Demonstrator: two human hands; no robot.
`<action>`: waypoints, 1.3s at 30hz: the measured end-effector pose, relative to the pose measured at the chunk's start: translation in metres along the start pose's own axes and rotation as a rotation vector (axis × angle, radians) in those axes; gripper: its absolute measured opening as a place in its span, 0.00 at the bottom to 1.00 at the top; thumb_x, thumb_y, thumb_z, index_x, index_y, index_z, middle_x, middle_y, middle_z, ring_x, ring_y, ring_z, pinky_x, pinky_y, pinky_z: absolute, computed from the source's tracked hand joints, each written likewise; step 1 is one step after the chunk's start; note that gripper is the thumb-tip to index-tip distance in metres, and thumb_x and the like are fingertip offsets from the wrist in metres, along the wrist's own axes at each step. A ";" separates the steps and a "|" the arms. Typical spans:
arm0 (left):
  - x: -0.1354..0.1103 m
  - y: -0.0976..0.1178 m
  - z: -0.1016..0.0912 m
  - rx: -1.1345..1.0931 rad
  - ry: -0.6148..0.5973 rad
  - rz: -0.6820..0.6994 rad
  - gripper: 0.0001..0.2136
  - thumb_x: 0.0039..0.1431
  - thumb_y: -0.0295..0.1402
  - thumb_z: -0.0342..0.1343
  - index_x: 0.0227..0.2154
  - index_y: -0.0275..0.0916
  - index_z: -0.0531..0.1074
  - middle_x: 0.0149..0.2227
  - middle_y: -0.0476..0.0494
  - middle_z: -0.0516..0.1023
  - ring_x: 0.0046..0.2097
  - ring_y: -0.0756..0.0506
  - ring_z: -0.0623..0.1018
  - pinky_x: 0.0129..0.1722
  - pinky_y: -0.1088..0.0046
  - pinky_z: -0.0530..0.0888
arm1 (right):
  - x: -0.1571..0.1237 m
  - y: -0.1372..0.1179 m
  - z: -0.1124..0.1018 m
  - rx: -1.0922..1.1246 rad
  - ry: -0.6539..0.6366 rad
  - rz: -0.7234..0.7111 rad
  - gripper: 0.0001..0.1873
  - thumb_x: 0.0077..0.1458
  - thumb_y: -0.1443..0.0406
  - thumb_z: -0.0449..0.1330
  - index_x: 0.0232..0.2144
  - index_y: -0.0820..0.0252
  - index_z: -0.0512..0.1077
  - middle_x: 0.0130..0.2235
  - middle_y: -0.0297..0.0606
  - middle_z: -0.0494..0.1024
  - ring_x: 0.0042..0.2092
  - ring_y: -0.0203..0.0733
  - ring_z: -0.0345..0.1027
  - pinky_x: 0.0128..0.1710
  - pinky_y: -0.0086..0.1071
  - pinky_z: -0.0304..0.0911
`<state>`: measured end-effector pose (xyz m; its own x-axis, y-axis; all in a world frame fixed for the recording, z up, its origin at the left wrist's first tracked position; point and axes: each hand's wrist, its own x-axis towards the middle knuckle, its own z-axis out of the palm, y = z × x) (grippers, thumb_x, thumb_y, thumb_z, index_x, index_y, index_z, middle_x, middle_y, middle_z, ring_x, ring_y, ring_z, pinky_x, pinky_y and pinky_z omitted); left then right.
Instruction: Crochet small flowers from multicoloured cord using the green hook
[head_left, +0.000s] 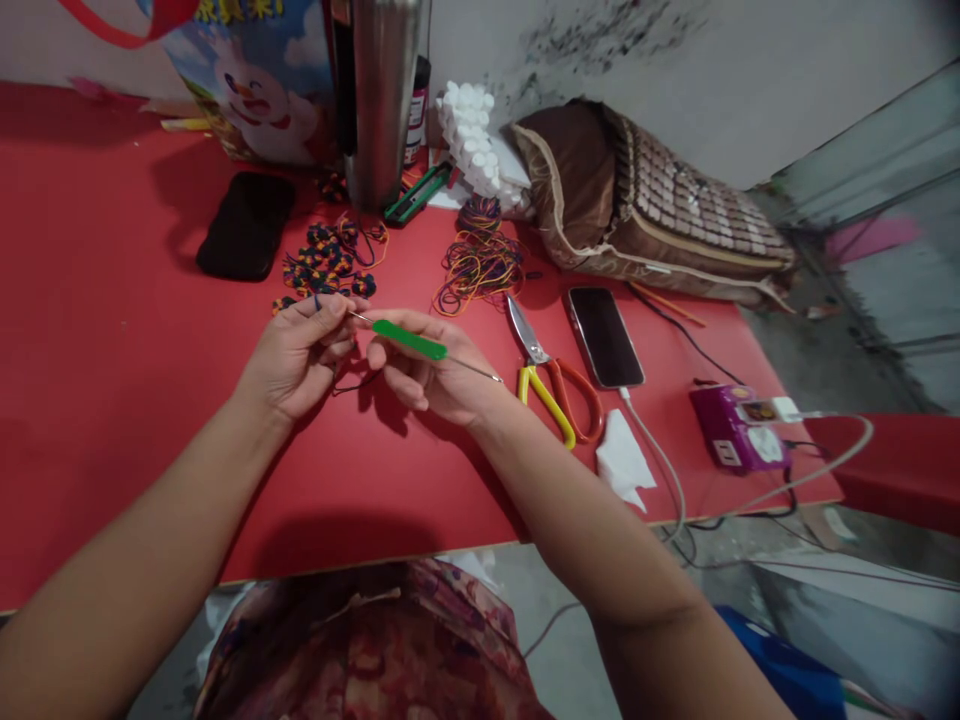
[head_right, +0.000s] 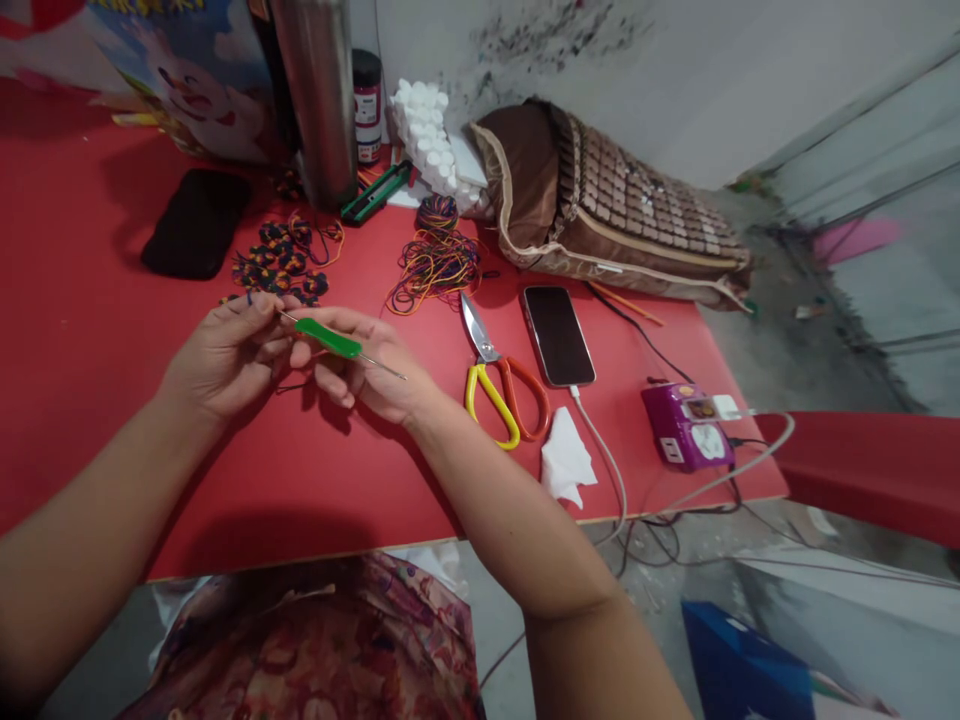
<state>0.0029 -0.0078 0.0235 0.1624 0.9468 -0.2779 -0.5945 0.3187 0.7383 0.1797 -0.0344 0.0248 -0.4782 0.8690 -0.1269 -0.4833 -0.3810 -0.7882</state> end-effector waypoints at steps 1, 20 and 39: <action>0.001 0.001 0.000 -0.012 0.015 -0.001 0.10 0.59 0.23 0.72 0.23 0.33 0.82 0.22 0.49 0.76 0.20 0.58 0.67 0.18 0.85 0.64 | 0.000 0.002 0.000 -0.021 -0.003 -0.043 0.20 0.60 0.56 0.73 0.51 0.56 0.77 0.34 0.28 0.83 0.19 0.27 0.60 0.16 0.24 0.58; -0.013 0.002 0.009 0.068 -0.107 -0.026 0.08 0.59 0.32 0.70 0.28 0.32 0.85 0.30 0.39 0.82 0.22 0.58 0.63 0.20 0.85 0.61 | -0.009 -0.002 0.007 -0.345 0.279 -0.415 0.28 0.66 0.40 0.63 0.35 0.57 0.83 0.26 0.31 0.80 0.17 0.28 0.60 0.15 0.28 0.54; -0.020 0.001 0.013 0.183 -0.134 0.048 0.07 0.57 0.33 0.70 0.35 0.34 0.86 0.32 0.38 0.86 0.22 0.56 0.61 0.19 0.80 0.57 | -0.013 -0.008 0.001 -0.509 0.379 -0.436 0.35 0.66 0.32 0.54 0.35 0.55 0.77 0.24 0.30 0.77 0.17 0.29 0.60 0.17 0.29 0.56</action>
<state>0.0088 -0.0261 0.0380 0.2481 0.9546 -0.1651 -0.4530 0.2650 0.8512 0.1883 -0.0429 0.0332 0.0067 0.9910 0.1334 -0.1290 0.1331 -0.9827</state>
